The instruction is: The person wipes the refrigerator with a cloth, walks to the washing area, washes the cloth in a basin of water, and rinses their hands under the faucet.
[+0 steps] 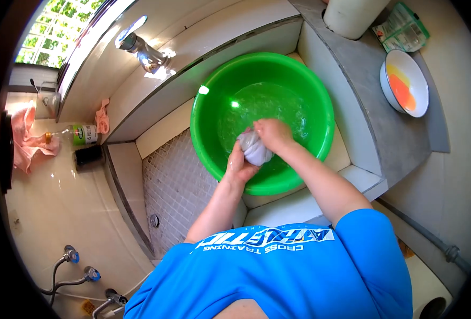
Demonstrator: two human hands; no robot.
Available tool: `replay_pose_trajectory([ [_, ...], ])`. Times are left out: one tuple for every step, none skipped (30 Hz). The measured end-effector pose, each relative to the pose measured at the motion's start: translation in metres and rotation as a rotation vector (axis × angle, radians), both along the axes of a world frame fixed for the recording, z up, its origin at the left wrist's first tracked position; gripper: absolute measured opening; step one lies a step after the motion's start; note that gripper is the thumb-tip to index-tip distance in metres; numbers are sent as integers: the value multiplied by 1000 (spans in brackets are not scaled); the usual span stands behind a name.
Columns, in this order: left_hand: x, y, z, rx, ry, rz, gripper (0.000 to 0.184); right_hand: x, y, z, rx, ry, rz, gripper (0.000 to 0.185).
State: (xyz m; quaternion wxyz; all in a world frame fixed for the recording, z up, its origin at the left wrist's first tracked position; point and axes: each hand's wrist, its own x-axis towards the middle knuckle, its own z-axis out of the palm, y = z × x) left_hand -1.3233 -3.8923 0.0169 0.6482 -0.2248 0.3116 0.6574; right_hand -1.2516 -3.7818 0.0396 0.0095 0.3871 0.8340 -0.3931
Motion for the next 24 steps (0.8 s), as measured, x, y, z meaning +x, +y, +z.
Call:
replay_pose_trajectory([
  [1, 0, 2, 44, 81, -19, 34, 5, 6, -7, 88, -101, -12, 27],
  [0, -1, 4, 89, 163, -36, 32, 10, 13, -18, 87, -97, -20, 27],
  [-2, -2, 1, 115, 291, -65, 36, 16, 21, -29, 114, -207, -52, 25],
  [-4, -4, 0, 116, 295, -67, 36, 20, 28, -32, 142, -317, -80, 25],
  [-6, -5, 0, -37, 251, -56, 40, 26, 34, -35, 144, -314, -79, 25],
  [-8, -6, 1, -189, 204, -41, 44, 30, 39, -33, 184, -269, -214, 24],
  [-8, -7, 2, -187, 203, -34, 44, 31, 42, -32, 223, -223, -347, 25],
  [-7, -7, 3, -275, 251, -4, 47, 30, 40, -35, 226, -223, -340, 25],
  [-5, -8, 4, -365, 297, 26, 50, 28, 37, -41, 170, -226, -282, 31],
  [-4, -7, 0, -362, 296, 30, 50, 27, 33, -46, 116, -228, -227, 38],
  [-3, -6, -5, -397, 266, 22, 49, 26, 22, -51, 138, -241, -81, 51],
  [-3, -2, 0, -429, 238, 13, 48, 23, 17, -50, -6, -81, 8, 49],
  [-3, -2, 4, -425, 241, 12, 48, 21, 14, -50, -151, 80, 98, 47],
  [-3, -4, 8, -378, 242, 3, 48, 18, 9, -50, -268, 140, 125, 42],
  [-5, -5, 13, -334, 243, -7, 48, 8, 1, -29, -388, 200, 153, 38],
  [-8, -7, 6, -339, 245, -6, 48, 1, -10, -13, -406, 326, 192, 36],
  [-11, -10, -8, -219, 157, 97, 46, -6, -17, 17, -458, 306, 272, 37],
  [-13, -15, -22, -100, 69, 199, 46, -11, -25, 41, -463, 413, 328, 35],
  [-14, -20, -34, 97, 64, 226, 42, -11, -29, 74, -652, 387, 333, 31],
  [-11, -22, -35, 90, 61, 226, 42, -10, -33, 95, -839, 358, 332, 27],
  [-7, -23, -35, 108, 79, 212, 42, -9, -43, 92, -734, 415, 354, 26],
  [-3, -22, -33, 127, 98, 198, 41, -8, -50, 84, -625, 471, 375, 26],
  [1, -22, -31, 146, 119, 183, 40, -8, -53, 72, -332, 438, 415, 36],
  [4, -21, -27, 166, 144, 163, 40, -8, -52, 55, -331, 443, 407, 36],
])
